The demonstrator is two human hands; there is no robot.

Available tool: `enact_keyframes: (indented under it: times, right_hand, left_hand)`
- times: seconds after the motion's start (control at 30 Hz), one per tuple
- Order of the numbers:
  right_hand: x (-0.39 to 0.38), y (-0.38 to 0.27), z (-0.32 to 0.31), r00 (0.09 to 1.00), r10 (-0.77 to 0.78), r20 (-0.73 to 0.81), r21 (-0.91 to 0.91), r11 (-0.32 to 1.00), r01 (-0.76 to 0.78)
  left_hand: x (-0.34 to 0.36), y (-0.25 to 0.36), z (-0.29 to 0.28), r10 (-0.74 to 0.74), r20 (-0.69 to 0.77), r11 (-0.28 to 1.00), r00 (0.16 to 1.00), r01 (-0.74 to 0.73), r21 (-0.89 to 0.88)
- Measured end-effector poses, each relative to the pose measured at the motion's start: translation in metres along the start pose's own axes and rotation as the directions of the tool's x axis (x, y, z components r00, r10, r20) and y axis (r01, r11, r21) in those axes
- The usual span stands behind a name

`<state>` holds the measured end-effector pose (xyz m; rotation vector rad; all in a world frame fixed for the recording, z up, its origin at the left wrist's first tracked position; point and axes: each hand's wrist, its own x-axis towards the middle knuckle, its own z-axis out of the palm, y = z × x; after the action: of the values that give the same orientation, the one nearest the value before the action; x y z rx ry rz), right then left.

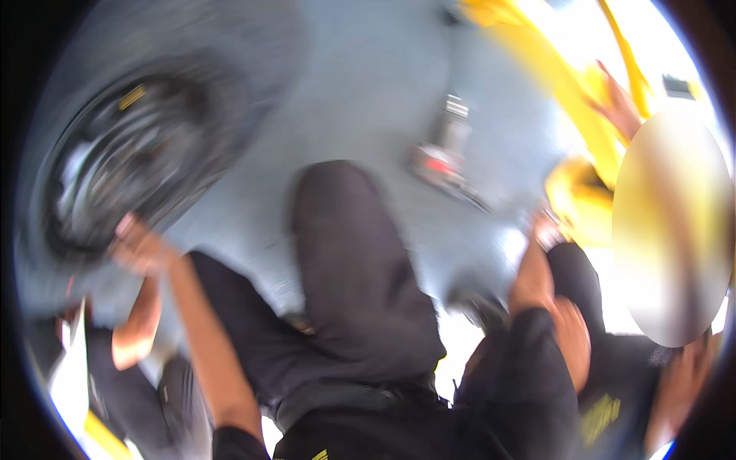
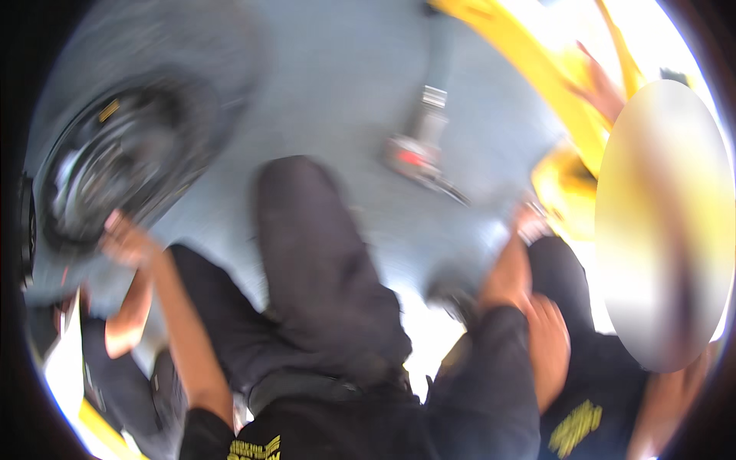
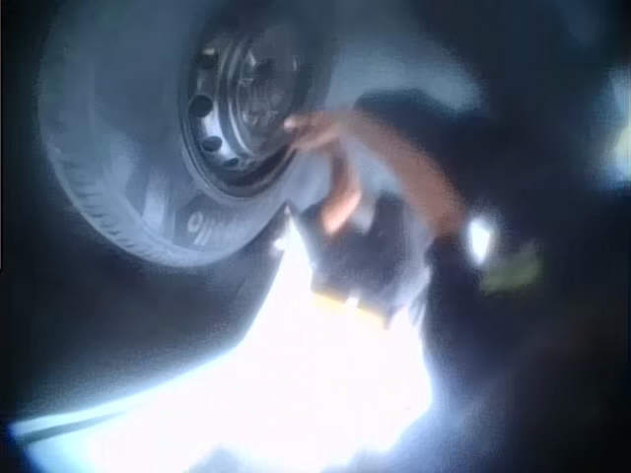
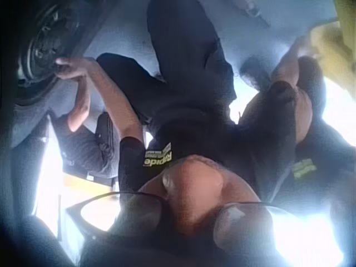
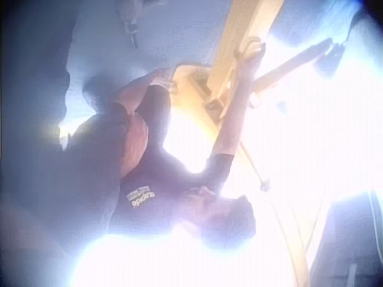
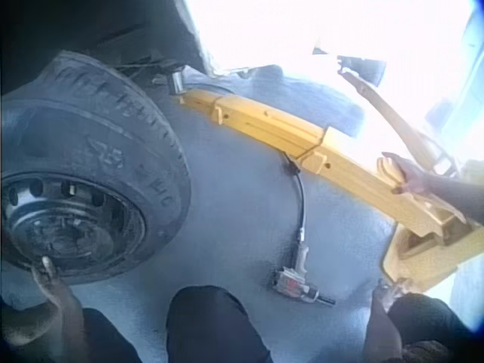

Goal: The person lifts a tire and mounts it onto a vehicle hub. They hand-thread several lug nuts, then use an impact wrench to tighten them. A coworker measures the tire with calipers during the process.

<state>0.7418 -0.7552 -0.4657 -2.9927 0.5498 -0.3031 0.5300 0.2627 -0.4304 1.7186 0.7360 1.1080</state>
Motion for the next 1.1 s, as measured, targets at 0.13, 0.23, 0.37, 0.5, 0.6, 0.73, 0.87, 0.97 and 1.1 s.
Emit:
enact_keyframes:
  times: [0.13, 0.23, 0.37, 0.5, 0.6, 0.73, 0.87, 0.97, 1.1]
  right_hand:
    - [0.219, -0.068, -0.164, 0.508, -0.801, 0.315, 0.414, 0.598, 0.686]
    - [0.242, -0.073, -0.144, 0.445, -0.79, 0.422, 0.393, 0.602, 0.695]
    - [0.239, -0.058, -0.11, 0.52, -0.733, 0.438, 0.354, 0.673, 0.65]
    - [0.238, -0.049, -0.101, 0.56, -0.701, 0.442, 0.349, 0.709, 0.613]
    - [0.234, -0.047, -0.099, 0.581, -0.685, 0.44, 0.349, 0.726, 0.593]
    - [0.228, -0.051, -0.105, 0.595, -0.669, 0.445, 0.347, 0.742, 0.574]
    - [0.226, -0.054, -0.112, 0.607, -0.658, 0.446, 0.347, 0.752, 0.56]
    - [0.229, -0.068, -0.113, 0.597, -0.668, 0.444, 0.367, 0.744, 0.558]
    - [0.239, -0.078, -0.111, 0.56, -0.716, 0.417, 0.449, 0.698, 0.558]
  left_hand:
    - [-0.046, 0.095, 0.13, 0.086, -0.267, 0.992, 0.96, -0.057, 0.115]
    - [-0.052, 0.111, 0.107, 0.055, -0.213, 0.977, 0.975, -0.008, 0.214]
    - [-0.064, 0.126, 0.106, -0.007, -0.236, 0.966, 0.972, 0.068, 0.249]
    - [-0.064, 0.123, 0.111, 0.027, -0.258, 0.945, 0.966, 0.059, 0.321]
    - [-0.066, 0.123, 0.113, 0.023, -0.263, 0.957, 0.964, 0.055, 0.284]
    - [-0.069, 0.124, 0.115, 0.025, -0.237, 0.976, 0.971, 0.028, 0.215]
    - [-0.071, 0.136, 0.12, -0.026, -0.217, 0.989, 0.976, 0.057, 0.136]
    - [-0.072, 0.139, 0.119, -0.035, -0.208, 0.999, 0.978, 0.04, 0.02]
    - [-0.082, 0.131, 0.106, -0.132, -0.164, 0.971, 0.978, 0.093, -0.222]
